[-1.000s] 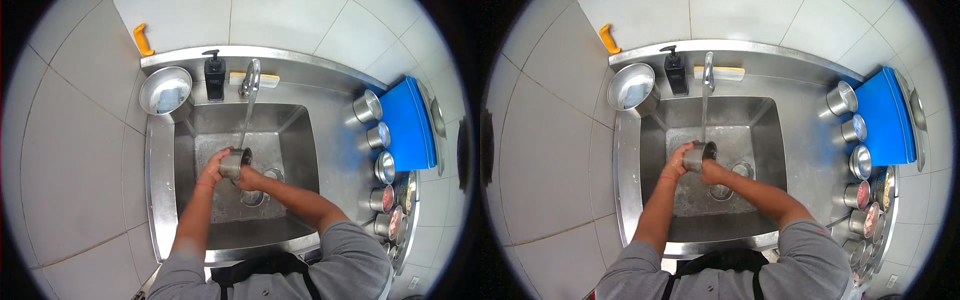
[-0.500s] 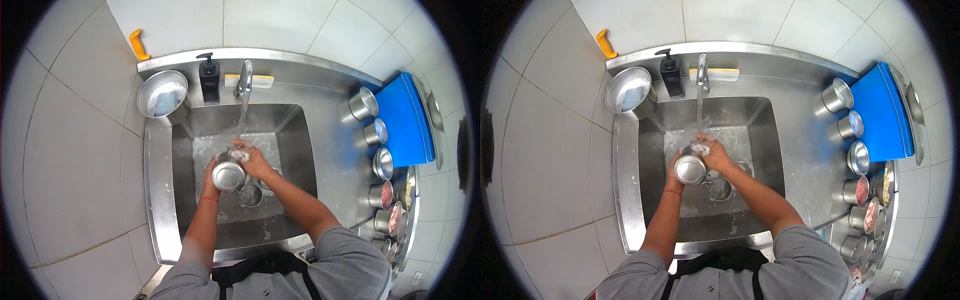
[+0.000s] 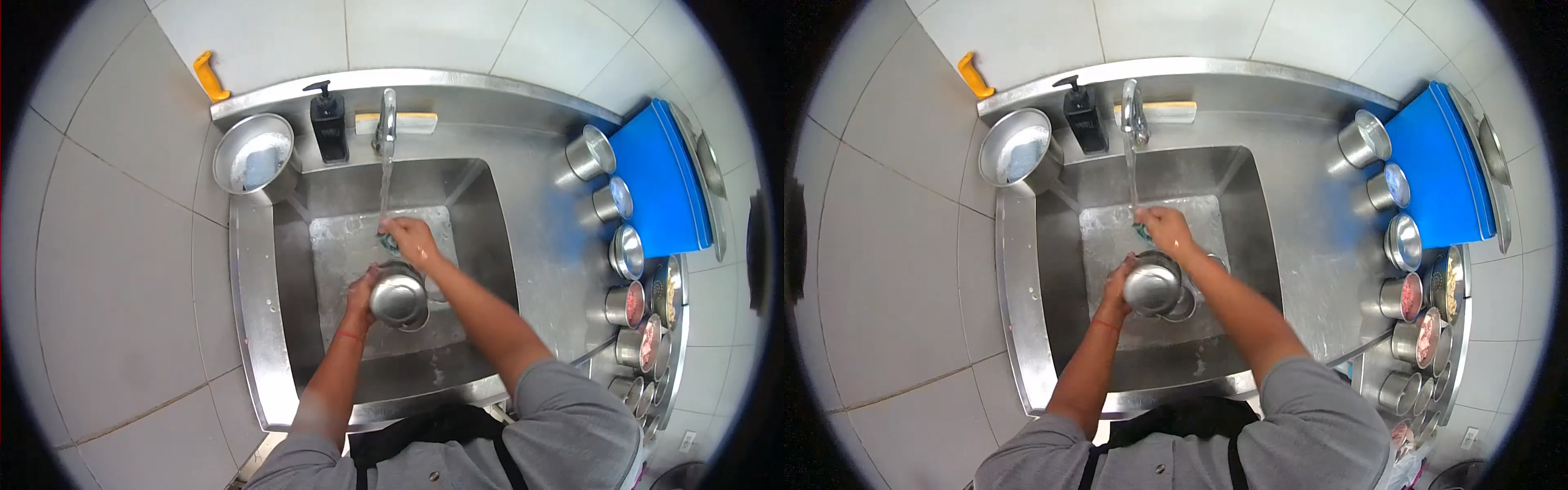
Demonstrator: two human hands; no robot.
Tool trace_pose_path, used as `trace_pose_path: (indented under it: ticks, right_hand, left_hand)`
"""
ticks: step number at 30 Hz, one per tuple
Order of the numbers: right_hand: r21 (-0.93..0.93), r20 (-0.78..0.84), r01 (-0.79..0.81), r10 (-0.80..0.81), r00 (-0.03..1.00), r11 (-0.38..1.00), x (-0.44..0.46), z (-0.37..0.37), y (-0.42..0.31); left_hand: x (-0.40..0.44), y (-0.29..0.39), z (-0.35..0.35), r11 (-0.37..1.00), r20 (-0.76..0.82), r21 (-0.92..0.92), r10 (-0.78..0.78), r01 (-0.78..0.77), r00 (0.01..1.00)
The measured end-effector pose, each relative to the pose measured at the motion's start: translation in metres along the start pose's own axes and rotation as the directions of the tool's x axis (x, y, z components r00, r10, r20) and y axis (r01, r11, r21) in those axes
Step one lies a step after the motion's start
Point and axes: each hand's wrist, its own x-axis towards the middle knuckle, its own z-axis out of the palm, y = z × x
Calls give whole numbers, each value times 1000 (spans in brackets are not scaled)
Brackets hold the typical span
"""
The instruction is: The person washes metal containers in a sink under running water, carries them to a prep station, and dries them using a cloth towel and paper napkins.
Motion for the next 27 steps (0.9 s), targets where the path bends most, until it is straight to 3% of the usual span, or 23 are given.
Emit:
trace_pose_path:
  ticks: [1, 2, 3, 5, 6, 8, 9, 11, 12, 13, 14, 15, 16, 17, 18, 19, 20, 21, 22, 23, 24, 26, 27]
  right_hand:
    - [101, 100, -152, 142, 985, 983, 13, -1, 4]
    - [182, 211, -301, 262, 942, 936, 20, 0, 7]
    - [179, 210, -301, 262, 942, 937, 20, 4, 7]
    - [416, 204, -324, 260, 944, 849, 17, 12, 9]
    - [411, 204, -331, 268, 942, 850, 13, 11, 12]
    - [209, 78, -265, 254, 964, 942, 8, 14, 18]
    - [203, 85, -272, 260, 962, 940, 5, 16, 27]
    - [638, 97, -352, 382, 919, 685, 2, 15, 49]
    - [636, 108, -360, 383, 918, 683, -4, 19, 52]
    - [579, 89, -390, 420, 903, 716, -10, 23, 50]
    - [516, 61, -414, 450, 891, 750, -15, 23, 45]
    - [402, 36, -399, 421, 906, 824, -25, 21, 25]
    - [399, 31, -402, 427, 904, 824, -26, 21, 33]
    - [316, -49, -273, 303, 952, 909, -29, 20, 46]
    - [219, -107, -138, 165, 980, 966, -34, 17, 55]
    - [25, -119, -208, 209, 971, 978, -38, 10, 54]
    - [28, -122, -201, 202, 972, 979, -38, 12, 54]
    - [-171, -135, 1, -24, 991, 985, -42, 17, 54]
    - [-363, -102, 192, -244, 964, 912, -49, 23, 56]
    - [-527, 68, 261, -266, 962, 809, -53, 34, 54]
    - [-523, 62, 263, -272, 960, 811, -50, 31, 53]
    - [-494, 186, 440, -403, 896, 750, -37, 26, 46]
    - [-238, 104, 129, -106, 989, 963, -18, 23, 54]
  left_hand:
    - [-5, 7, -7, 684, -167, 729, 224, -33, 960]
    - [-8, 16, -13, -49, -101, 989, 479, 142, 872]
    - [-5, 22, -27, -47, -100, 989, 478, 140, 873]
    - [3, 28, -55, -350, 61, 894, 713, 280, 699]
    - [7, 27, -70, -345, 54, 896, 710, 279, 702]
    - [10, 23, -96, -619, 312, 690, 721, 374, 619]
    - [-9, 23, -38, -559, 313, 786, 727, 263, 611]
    - [26, 2, -76, -759, 575, 630, 309, -168, 757]
    - [37, -11, -108, -757, 568, 634, 317, -158, 759]
    - [47, -24, -142, -864, 688, 423, 110, -273, 717]
    - [56, -27, -138, -894, 732, 306, 1, -327, 681]
    - [65, -29, -133, -909, 765, 183, -107, -374, 635]
    - [62, -21, -99, -948, 429, 157, -185, -275, 884]
    - [56, -17, -70, -976, 9, 90, -196, -196, 981]
    - [52, -18, -57, -975, 3, 101, -198, -197, 980]
    - [51, -16, -43, -923, 98, 378, -42, -76, 994]
    - [54, -13, -35, -781, 150, 624, 134, 12, 980]
    - [51, -15, -36, -512, 229, 859, 341, -24, 912]
    - [47, -20, -34, -516, 229, 856, 336, -25, 914]
    - [46, -24, -29, -413, 329, 899, 420, -144, 846]
    - [47, -26, -24, -315, 405, 909, 509, -273, 759]
    - [45, -21, -14, 256, 195, 866, 617, -429, 762]
    - [21, -7, 22, 247, 113, 924, 551, -291, 827]
